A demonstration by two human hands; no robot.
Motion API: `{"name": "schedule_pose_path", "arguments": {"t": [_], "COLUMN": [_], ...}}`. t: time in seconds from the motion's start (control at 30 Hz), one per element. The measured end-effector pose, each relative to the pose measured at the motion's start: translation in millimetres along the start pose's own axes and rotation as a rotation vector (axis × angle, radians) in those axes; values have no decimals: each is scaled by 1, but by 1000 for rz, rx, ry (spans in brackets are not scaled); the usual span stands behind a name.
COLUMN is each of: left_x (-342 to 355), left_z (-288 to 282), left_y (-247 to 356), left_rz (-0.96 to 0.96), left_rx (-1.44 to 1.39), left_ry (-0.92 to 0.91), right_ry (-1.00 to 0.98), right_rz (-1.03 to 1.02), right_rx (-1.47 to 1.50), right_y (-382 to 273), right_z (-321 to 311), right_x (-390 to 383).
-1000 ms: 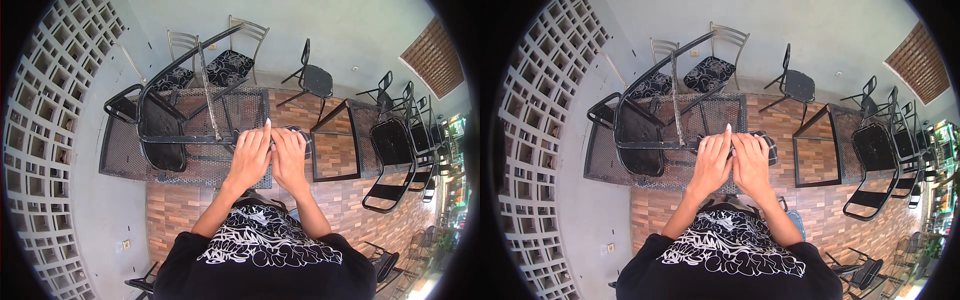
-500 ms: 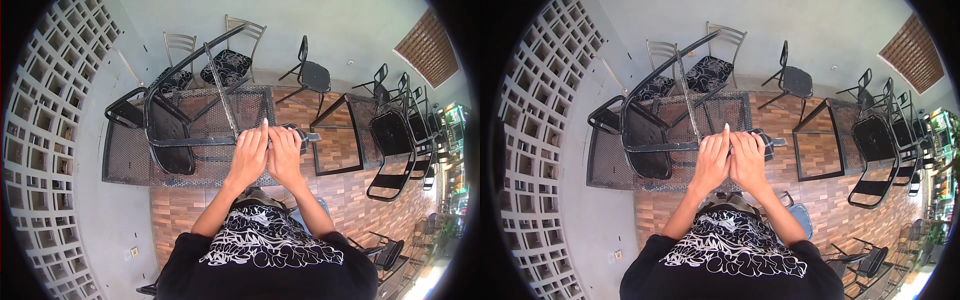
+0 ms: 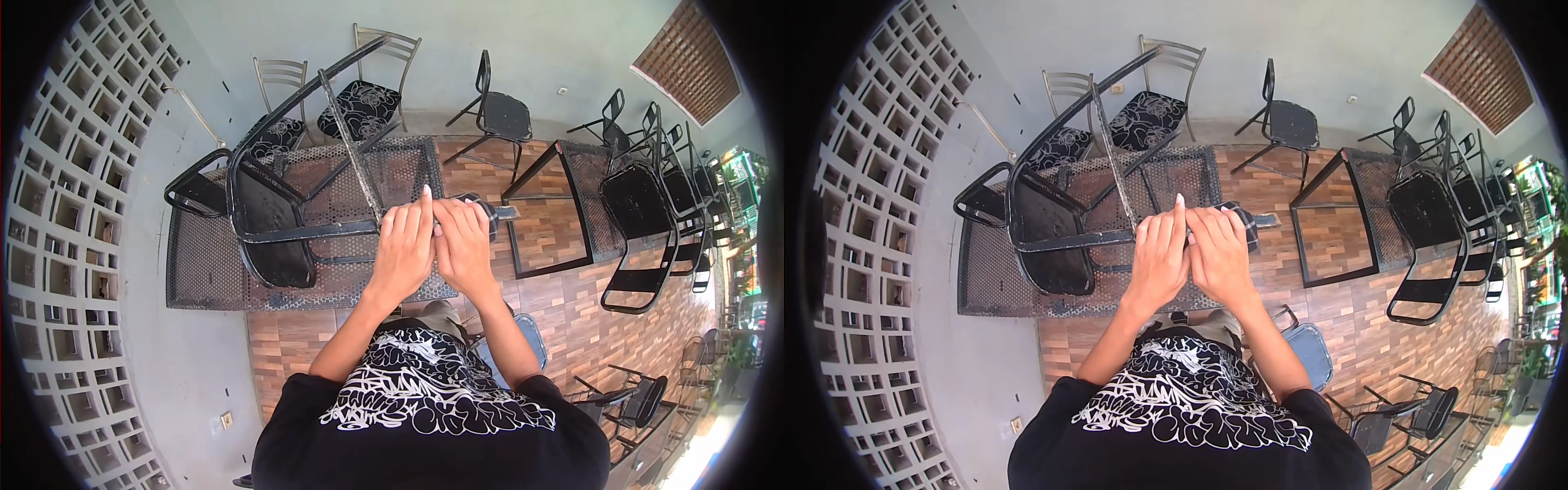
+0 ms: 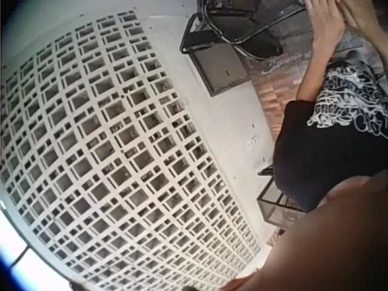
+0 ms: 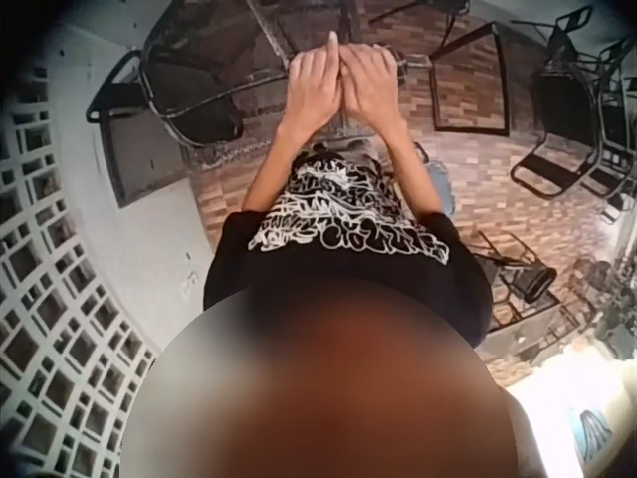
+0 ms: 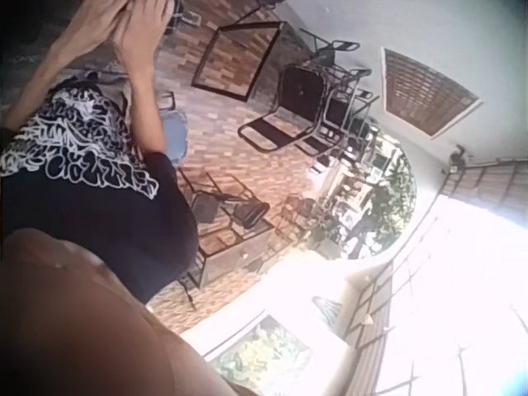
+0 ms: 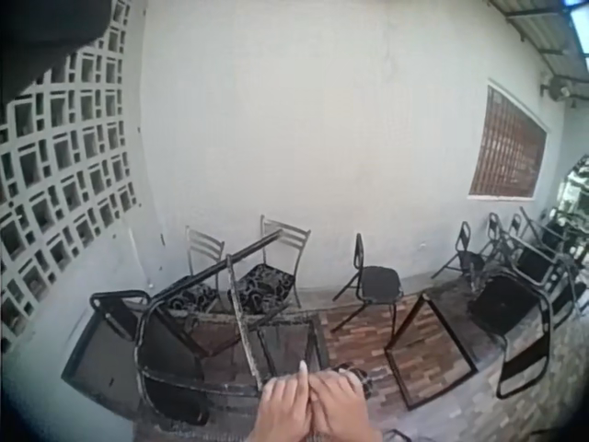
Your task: Repairing a metal chair by wrapping tape or protective material around its frame.
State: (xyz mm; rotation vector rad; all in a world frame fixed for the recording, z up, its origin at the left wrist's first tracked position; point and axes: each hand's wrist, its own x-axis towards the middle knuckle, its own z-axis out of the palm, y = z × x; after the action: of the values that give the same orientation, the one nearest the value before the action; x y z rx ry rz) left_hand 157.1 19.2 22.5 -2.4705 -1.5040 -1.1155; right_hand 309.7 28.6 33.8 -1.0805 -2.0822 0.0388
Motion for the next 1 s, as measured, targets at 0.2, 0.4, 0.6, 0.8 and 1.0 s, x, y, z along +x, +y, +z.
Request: {"name": "schedule_pose_path", "arguments": {"t": [0.2, 0.4, 0.6, 0.8, 1.0], "left_x": [3, 13, 24, 26, 21], "left_z": [1, 5, 22, 22, 15], "left_y": [9, 23, 46, 47, 41], "left_rz": [-32, -37, -55, -56, -32], "left_rx": [43, 78, 22, -4, -48], "left_ry": [-35, -6, -10, 8, -6], "right_ry": [-60, -107, -146, -123, -97], "right_rz": [-41, -66, -36, -4, -17], "right_rx": [5, 10, 32, 16, -5], "right_y": [7, 21, 39, 38, 33], "right_z": [-15, -30, -56, -50, -41], "right_x": [3, 4, 2, -2, -3]}}
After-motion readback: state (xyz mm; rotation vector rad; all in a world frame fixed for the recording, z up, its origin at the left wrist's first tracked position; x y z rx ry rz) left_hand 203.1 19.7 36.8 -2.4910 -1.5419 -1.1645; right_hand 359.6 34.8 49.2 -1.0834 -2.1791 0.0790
